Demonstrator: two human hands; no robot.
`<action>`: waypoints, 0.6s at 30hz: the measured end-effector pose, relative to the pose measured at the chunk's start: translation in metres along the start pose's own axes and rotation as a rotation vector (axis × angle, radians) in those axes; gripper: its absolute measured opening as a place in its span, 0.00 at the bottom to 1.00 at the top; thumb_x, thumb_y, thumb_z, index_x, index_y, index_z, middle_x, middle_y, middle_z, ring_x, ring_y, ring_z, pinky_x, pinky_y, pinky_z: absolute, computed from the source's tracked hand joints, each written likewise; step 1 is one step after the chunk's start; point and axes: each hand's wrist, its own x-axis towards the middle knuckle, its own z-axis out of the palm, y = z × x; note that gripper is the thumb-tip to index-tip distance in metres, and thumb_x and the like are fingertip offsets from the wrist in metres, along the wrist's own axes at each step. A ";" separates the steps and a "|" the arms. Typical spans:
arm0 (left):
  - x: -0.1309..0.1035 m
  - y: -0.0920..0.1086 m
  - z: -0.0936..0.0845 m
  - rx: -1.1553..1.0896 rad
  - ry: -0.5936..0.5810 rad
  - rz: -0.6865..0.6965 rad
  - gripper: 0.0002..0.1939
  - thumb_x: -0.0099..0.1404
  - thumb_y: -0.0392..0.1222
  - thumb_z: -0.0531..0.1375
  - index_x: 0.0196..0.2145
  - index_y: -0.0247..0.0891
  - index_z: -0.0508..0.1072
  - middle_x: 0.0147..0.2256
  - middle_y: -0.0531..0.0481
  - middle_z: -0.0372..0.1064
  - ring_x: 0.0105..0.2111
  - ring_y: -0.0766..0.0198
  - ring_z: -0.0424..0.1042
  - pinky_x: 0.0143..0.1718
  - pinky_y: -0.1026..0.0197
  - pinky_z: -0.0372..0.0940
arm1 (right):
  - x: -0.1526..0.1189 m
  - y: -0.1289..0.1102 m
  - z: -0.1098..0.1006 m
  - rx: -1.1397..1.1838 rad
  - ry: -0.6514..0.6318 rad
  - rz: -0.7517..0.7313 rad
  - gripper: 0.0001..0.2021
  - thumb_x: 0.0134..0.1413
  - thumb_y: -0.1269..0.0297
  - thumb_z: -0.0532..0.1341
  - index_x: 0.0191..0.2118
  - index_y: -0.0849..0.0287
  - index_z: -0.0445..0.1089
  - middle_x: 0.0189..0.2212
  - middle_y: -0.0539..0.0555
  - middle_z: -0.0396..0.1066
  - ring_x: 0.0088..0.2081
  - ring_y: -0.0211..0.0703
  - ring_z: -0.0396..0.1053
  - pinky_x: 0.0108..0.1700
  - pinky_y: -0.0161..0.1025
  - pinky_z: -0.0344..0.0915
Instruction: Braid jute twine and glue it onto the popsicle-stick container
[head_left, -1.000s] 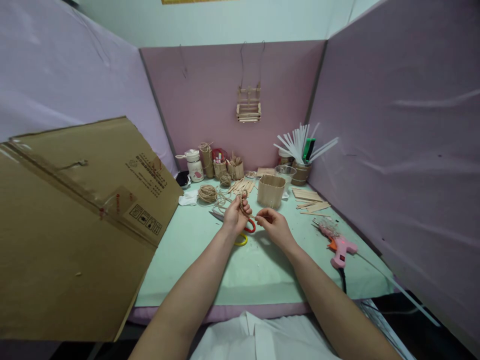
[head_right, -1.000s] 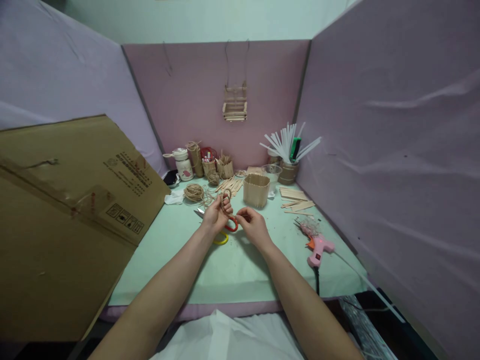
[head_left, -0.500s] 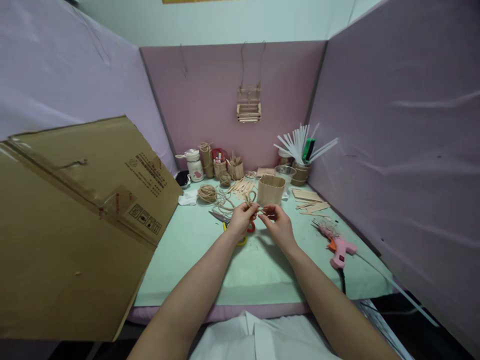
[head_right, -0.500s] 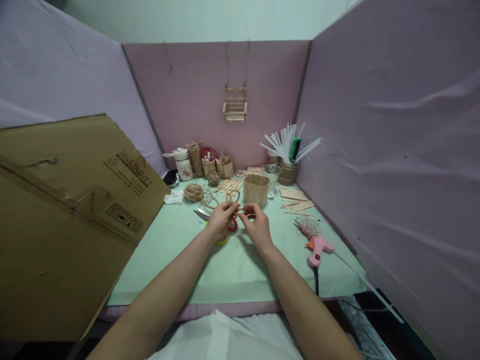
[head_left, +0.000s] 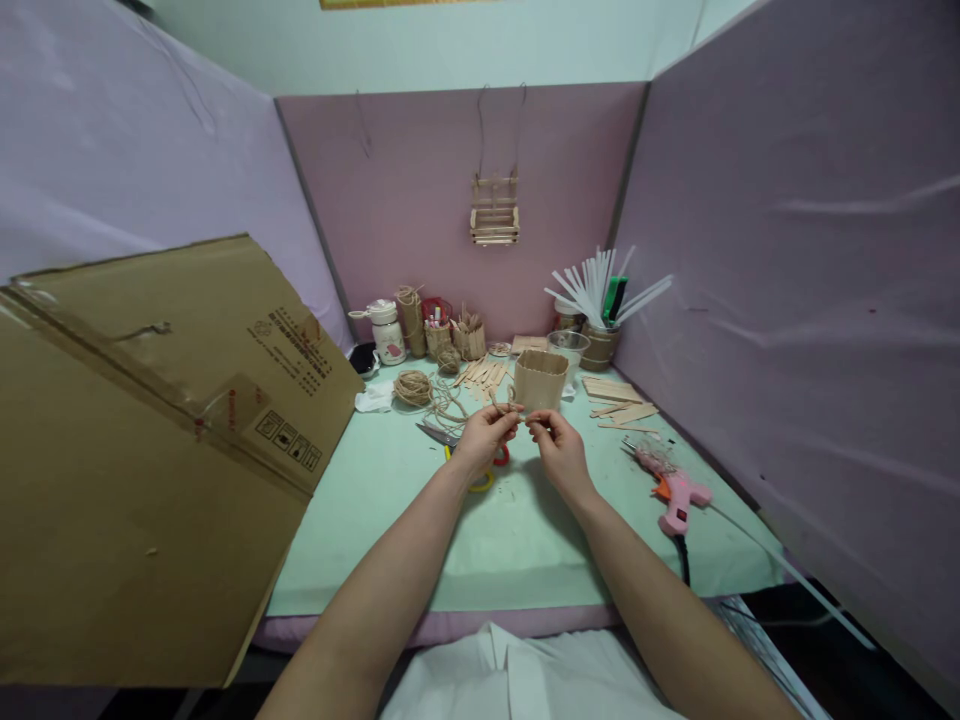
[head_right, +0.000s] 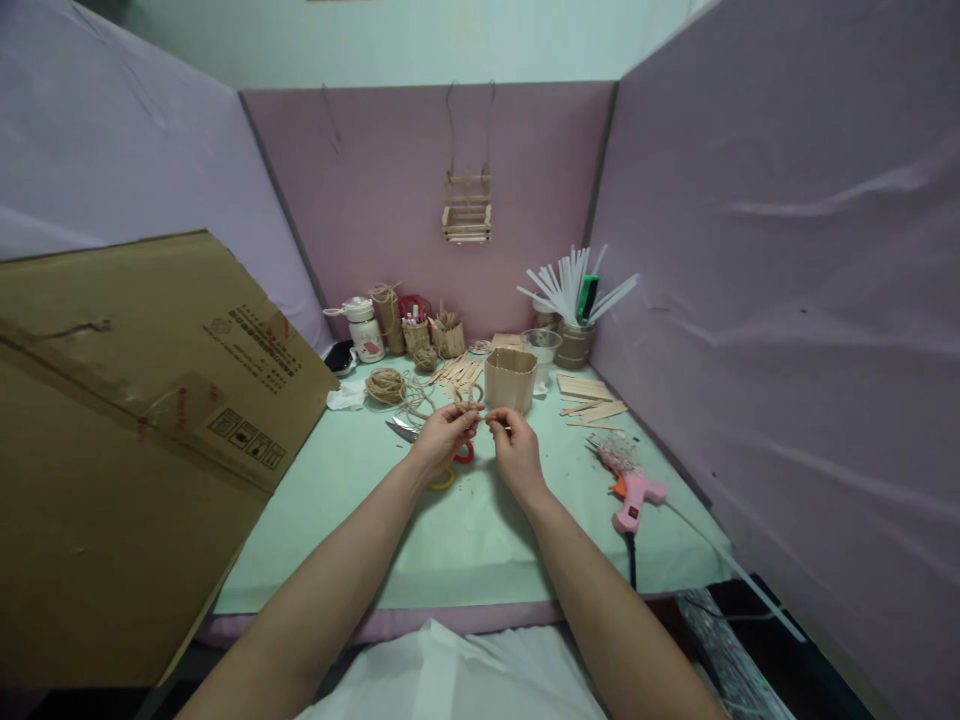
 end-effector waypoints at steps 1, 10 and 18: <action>0.000 0.000 0.000 -0.020 -0.019 -0.009 0.18 0.46 0.44 0.69 0.34 0.31 0.75 0.25 0.53 0.65 0.24 0.74 0.62 0.27 0.69 0.56 | 0.000 -0.001 0.000 -0.005 -0.003 0.001 0.07 0.53 0.61 0.55 0.33 0.58 0.67 0.29 0.51 0.69 0.31 0.41 0.65 0.35 0.38 0.62; -0.003 0.006 0.002 -0.117 -0.066 -0.061 0.17 0.47 0.44 0.70 0.31 0.30 0.73 0.23 0.53 0.64 0.22 0.75 0.61 0.26 0.70 0.57 | -0.004 -0.009 -0.001 -0.049 -0.045 -0.010 0.05 0.53 0.63 0.53 0.32 0.57 0.64 0.29 0.51 0.67 0.30 0.40 0.63 0.33 0.37 0.60; -0.001 0.004 0.000 -0.088 -0.084 -0.050 0.17 0.47 0.44 0.70 0.29 0.31 0.71 0.22 0.55 0.63 0.21 0.76 0.60 0.25 0.70 0.55 | -0.004 -0.006 -0.001 -0.029 -0.071 -0.033 0.04 0.50 0.67 0.52 0.30 0.57 0.63 0.28 0.50 0.67 0.31 0.40 0.64 0.34 0.37 0.62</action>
